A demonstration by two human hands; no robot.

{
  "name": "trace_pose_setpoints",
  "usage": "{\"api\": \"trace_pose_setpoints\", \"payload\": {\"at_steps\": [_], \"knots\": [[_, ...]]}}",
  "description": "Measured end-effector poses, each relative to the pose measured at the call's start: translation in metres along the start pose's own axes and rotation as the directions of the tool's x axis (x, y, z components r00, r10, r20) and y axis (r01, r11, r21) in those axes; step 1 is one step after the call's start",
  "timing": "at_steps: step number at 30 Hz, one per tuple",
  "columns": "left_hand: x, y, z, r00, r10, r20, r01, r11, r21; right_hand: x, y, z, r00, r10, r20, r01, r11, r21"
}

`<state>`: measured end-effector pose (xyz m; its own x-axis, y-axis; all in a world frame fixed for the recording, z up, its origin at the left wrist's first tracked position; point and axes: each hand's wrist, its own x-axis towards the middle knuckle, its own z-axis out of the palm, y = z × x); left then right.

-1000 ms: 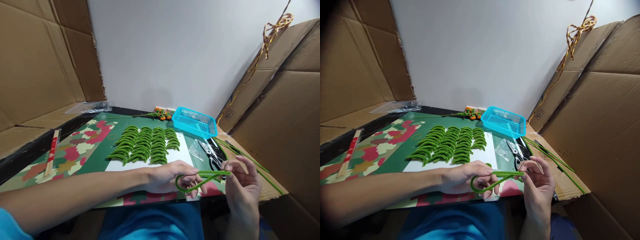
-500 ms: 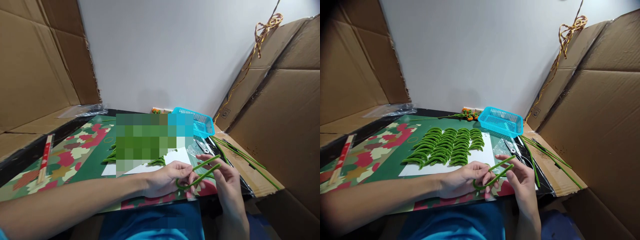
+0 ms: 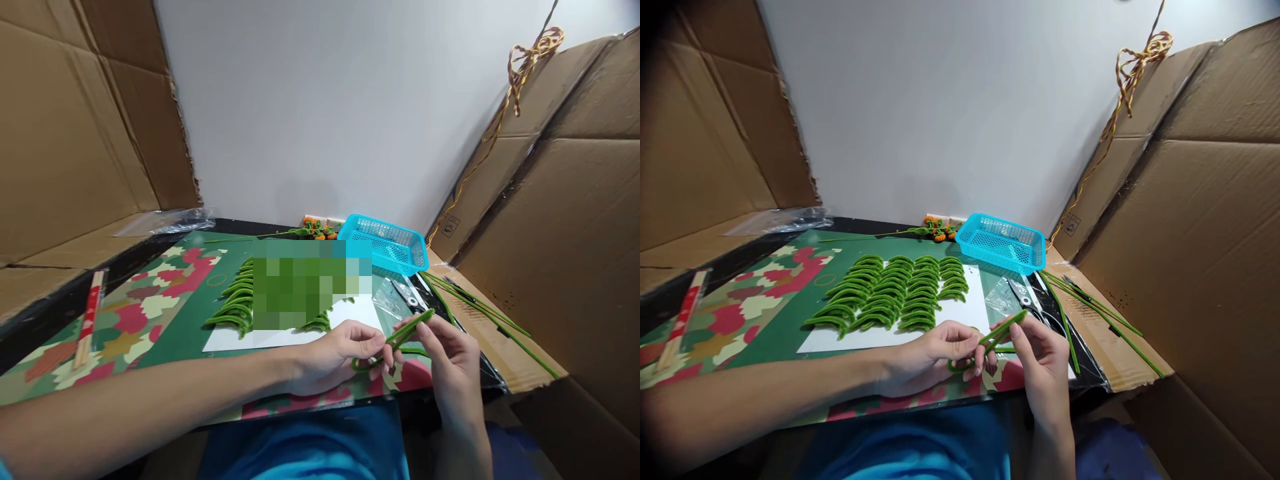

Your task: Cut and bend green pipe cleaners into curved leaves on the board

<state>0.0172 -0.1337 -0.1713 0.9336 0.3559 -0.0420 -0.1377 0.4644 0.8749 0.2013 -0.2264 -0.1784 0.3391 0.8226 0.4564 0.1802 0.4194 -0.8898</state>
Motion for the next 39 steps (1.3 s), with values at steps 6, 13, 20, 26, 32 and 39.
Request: {"api": "trace_pose_setpoints", "payload": {"at_steps": [6,13,20,26,32,39], "knots": [[0.000,0.000,-0.001,1.000,-0.026,-0.007,0.026,1.000,0.005,0.000,0.011,0.000,0.994,0.019,-0.104,-0.005,0.990,0.139],[-0.001,0.007,0.006,0.999,-0.001,-0.053,0.002,1.000,0.004,0.001,0.017,-0.005,0.992,0.062,-0.112,-0.041,0.981,0.187],[-0.001,0.008,0.007,0.993,-0.005,-0.116,-0.004,0.997,-0.080,0.002,0.017,-0.003,0.990,0.051,-0.128,-0.019,0.970,0.243],[-0.001,0.007,0.006,0.990,-0.028,-0.141,0.010,0.992,-0.122,0.005,0.014,0.001,0.996,0.048,-0.075,-0.021,0.944,0.329],[0.000,0.007,0.006,0.991,-0.032,-0.130,0.013,0.990,-0.139,0.002,0.017,0.000,0.999,0.015,-0.030,-0.005,0.955,0.298],[0.000,0.005,0.004,0.997,-0.036,-0.072,0.030,0.996,-0.089,0.002,0.022,0.003,0.992,-0.041,-0.121,0.063,0.980,0.190]]}}
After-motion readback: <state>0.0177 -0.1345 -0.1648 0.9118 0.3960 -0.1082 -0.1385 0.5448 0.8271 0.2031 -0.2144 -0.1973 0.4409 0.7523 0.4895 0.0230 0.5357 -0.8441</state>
